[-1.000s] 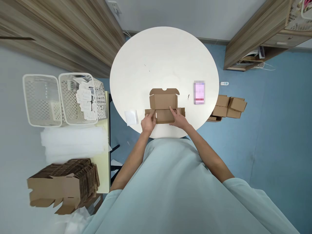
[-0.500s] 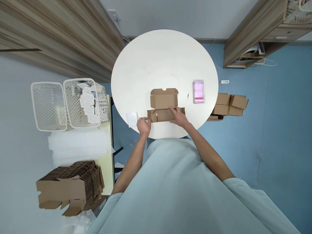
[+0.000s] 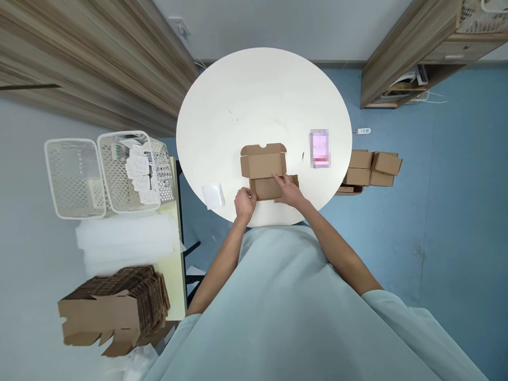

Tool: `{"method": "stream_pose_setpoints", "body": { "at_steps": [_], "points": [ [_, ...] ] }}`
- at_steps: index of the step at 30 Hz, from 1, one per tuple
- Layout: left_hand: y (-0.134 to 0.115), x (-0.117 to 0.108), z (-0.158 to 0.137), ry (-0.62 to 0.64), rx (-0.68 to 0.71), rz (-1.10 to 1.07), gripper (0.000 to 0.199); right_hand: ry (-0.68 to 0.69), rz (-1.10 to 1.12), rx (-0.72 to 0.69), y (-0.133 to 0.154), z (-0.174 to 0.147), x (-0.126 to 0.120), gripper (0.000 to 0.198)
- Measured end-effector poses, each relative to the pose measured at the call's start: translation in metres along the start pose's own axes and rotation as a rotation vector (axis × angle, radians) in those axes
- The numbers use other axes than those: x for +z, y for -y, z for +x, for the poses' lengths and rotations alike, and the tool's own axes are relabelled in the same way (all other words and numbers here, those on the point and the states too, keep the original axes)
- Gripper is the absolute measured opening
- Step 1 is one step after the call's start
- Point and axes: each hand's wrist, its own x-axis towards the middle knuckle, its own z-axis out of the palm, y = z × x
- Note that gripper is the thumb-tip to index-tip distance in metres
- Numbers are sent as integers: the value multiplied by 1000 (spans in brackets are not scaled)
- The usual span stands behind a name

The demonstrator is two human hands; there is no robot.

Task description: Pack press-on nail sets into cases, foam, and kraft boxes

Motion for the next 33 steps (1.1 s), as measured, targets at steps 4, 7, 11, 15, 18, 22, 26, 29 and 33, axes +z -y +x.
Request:
{"method": "stream_pose_setpoints", "body": {
  "at_steps": [4,7,11,15,18,22,26,29,33],
  "points": [
    [-1,1,6,31,-9,103,3,0,8,4,1,1,1,127],
    [-6,3,7,18,-4,143,8,-2,11,23,6,-1,0,122],
    [-9,5,6,18,-5,131,10,-113,39,3,5,-21,-4,97],
    [-9,8,6,0,-4,135,10,-405,112,179,-16,-44,-8,49],
    [-9,9,6,-13,-2,117,10,-388,154,341,-33,-48,-9,30],
    [-9,9,5,-10,-7,103,10,-306,162,315,-28,-44,-4,19],
    [-9,9,6,-11,-9,102,9,-277,90,199,2,-39,2,20],
    [-9,8,6,-2,-6,110,9,-247,58,163,18,-30,4,28],
    [-11,8,6,-10,-11,155,7,-217,43,253,16,-16,1,19]
  ]
}}
